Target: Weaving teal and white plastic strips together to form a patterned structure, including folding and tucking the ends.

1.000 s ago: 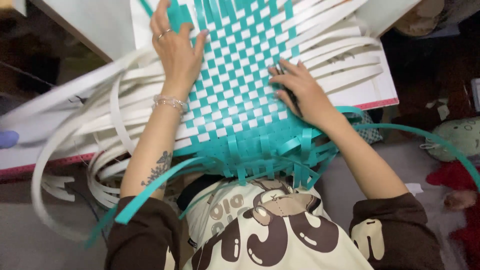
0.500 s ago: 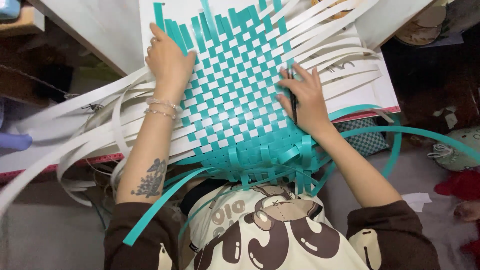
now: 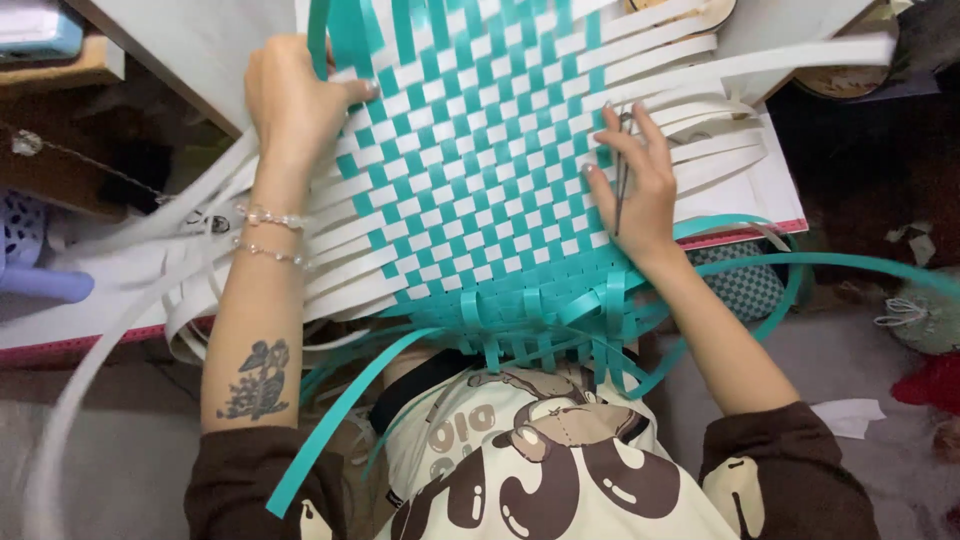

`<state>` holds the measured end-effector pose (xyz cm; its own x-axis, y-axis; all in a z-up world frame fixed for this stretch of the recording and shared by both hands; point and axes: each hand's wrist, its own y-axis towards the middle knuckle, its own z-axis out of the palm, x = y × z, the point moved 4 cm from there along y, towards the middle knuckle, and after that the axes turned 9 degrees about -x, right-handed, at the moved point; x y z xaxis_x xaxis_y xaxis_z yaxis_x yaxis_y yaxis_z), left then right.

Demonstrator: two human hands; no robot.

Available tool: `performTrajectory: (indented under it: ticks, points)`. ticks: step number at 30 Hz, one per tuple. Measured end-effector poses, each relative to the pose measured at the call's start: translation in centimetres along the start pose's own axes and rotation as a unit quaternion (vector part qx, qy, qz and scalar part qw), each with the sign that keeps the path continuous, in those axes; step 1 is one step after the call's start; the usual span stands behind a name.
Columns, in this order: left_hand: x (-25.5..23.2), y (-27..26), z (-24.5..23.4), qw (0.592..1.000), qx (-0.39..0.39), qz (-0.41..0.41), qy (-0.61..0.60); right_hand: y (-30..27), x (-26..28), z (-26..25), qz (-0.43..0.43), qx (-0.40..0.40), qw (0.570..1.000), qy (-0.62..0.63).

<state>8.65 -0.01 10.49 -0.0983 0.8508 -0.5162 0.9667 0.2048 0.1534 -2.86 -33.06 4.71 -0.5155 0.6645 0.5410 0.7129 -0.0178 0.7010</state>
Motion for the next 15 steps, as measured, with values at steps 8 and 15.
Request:
performTrajectory:
  ticks: [8,15]
  points:
    - [-3.5,0.9,-3.6,0.884,-0.338,0.321,0.042,4.1,1.9,-2.3,-0.033,-0.080,0.993,0.079]
    - [-2.4,3.1,1.2,0.881,-0.351,0.297,0.108,6.4,0.9,-1.0,-0.031,-0.051,0.998,0.024]
